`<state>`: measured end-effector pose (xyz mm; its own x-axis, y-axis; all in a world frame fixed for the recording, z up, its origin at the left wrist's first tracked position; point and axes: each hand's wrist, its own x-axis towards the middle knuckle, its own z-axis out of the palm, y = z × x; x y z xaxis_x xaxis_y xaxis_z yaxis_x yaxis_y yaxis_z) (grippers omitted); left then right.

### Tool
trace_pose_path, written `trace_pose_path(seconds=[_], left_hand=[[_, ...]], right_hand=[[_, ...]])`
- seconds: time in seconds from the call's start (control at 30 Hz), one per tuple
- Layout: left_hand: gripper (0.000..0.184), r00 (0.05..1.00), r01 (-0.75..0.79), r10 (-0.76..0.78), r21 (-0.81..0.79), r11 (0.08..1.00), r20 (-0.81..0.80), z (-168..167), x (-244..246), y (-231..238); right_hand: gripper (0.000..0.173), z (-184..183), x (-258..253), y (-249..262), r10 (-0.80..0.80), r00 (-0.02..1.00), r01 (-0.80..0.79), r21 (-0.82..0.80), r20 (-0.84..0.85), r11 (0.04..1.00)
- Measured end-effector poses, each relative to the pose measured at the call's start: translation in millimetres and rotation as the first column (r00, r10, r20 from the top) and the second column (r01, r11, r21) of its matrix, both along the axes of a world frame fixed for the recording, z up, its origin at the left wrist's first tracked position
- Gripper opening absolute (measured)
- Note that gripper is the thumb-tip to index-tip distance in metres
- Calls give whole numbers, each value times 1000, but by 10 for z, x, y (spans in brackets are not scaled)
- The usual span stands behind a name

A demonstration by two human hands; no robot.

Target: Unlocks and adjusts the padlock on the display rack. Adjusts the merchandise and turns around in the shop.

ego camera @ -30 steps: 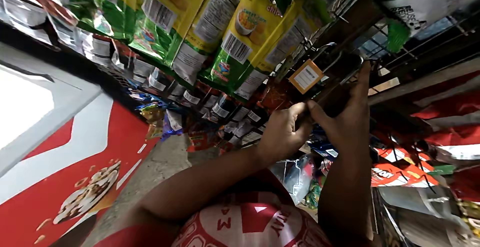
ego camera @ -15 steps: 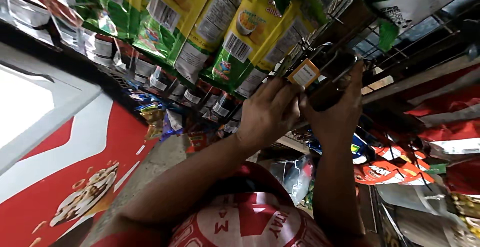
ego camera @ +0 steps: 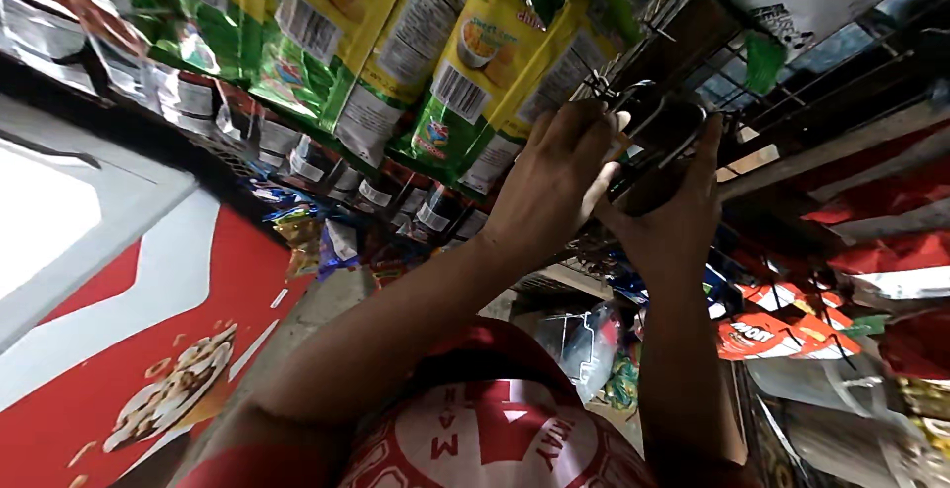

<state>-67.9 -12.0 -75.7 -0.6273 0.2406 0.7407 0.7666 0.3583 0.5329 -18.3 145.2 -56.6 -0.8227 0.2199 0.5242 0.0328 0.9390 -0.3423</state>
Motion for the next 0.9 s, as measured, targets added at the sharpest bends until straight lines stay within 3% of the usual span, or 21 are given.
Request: trace_pose_path(seconds=[0.43,0.57,0.7,0.77,0.9], left_hand=[[31,997,41,-40,22,999,-61,-22,-41,-51],[43,999,37,-40,88,995,36,72,-9,-101],[41,988,26,-50,158,987,148,160,39,-122],[47,978,53,-84,162,985,192,168,36,-133],[74,956,181,-187,49,982,227,193,33,-174]], right_hand=[[127,26,-79,56,196,978,-206,-367,-65,907],[130,14,-91,106,252,962,-273,-406,-105,872],[131,-10,-101,142,279,952,-307,-419,-129,854],[133,-13,-103,171,296,948,-318,-410,-117,855],[140,-27,-98,219,332,937,-346,-414,-108,842]])
